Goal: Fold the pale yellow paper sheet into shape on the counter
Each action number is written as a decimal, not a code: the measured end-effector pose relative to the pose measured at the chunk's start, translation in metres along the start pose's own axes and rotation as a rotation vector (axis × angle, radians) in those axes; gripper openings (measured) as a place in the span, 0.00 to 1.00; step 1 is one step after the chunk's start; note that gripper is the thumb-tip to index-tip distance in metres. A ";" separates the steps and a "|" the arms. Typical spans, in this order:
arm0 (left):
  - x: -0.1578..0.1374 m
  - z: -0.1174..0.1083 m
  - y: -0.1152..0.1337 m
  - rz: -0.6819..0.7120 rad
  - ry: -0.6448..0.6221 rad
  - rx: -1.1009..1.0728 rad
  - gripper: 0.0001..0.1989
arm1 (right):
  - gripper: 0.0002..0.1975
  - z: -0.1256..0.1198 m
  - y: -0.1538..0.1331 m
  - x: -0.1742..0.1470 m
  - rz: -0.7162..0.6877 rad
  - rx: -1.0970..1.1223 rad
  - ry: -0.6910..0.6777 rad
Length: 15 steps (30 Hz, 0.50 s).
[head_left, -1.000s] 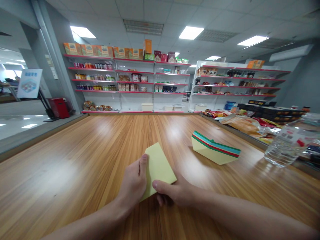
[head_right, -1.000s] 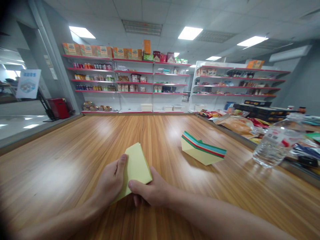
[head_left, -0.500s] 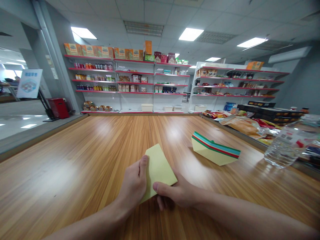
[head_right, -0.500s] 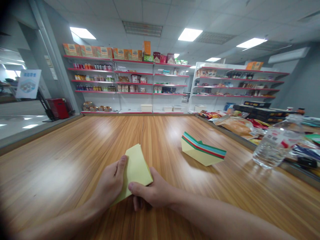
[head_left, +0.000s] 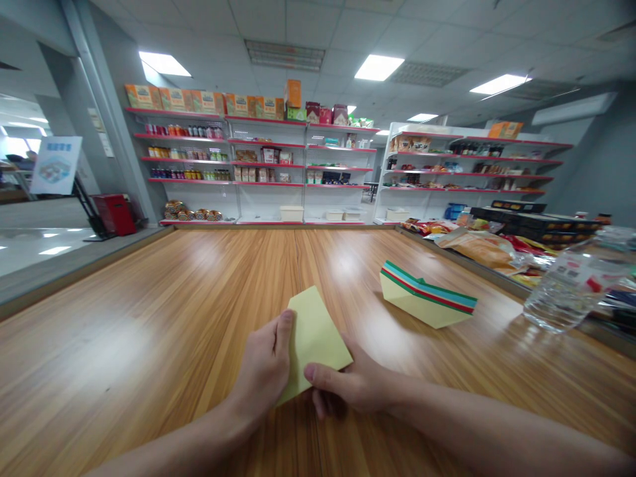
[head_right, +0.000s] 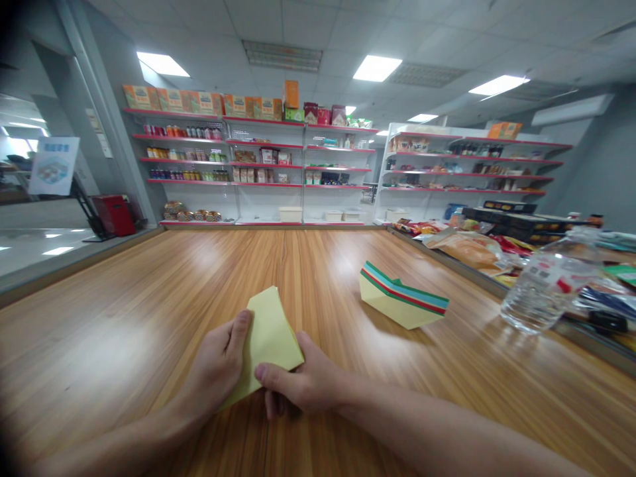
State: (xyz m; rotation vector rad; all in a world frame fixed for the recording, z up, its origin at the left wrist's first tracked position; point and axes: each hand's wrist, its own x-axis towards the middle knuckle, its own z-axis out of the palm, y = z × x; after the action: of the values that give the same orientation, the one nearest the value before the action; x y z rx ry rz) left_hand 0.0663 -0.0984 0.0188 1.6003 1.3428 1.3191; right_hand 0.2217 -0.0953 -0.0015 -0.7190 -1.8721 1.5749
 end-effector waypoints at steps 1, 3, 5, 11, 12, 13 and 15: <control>0.000 0.000 0.000 -0.010 -0.006 -0.023 0.23 | 0.20 0.000 0.000 0.000 0.005 0.002 0.003; 0.001 -0.001 0.001 -0.041 -0.015 -0.103 0.23 | 0.20 -0.001 0.000 0.001 0.018 0.018 0.032; 0.002 -0.002 0.000 -0.108 -0.050 -0.225 0.24 | 0.19 -0.004 -0.001 0.004 0.004 0.056 0.104; 0.004 -0.001 -0.004 -0.290 -0.401 -0.572 0.25 | 0.19 -0.023 0.001 0.017 -0.093 0.185 0.340; 0.004 -0.001 -0.004 -0.281 -0.453 -0.601 0.23 | 0.18 -0.025 0.002 0.019 -0.099 0.208 0.372; 0.004 0.000 -0.005 -0.266 -0.479 -0.614 0.20 | 0.17 -0.026 0.003 0.020 -0.102 0.224 0.400; 0.005 0.000 -0.006 -0.231 -0.462 -0.608 0.17 | 0.14 -0.026 0.004 0.021 -0.106 0.228 0.429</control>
State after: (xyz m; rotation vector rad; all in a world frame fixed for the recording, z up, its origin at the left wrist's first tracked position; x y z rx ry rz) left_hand 0.0647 -0.0919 0.0150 1.1821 0.7211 1.0008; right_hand 0.2265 -0.0619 -0.0001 -0.7691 -1.3740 1.4050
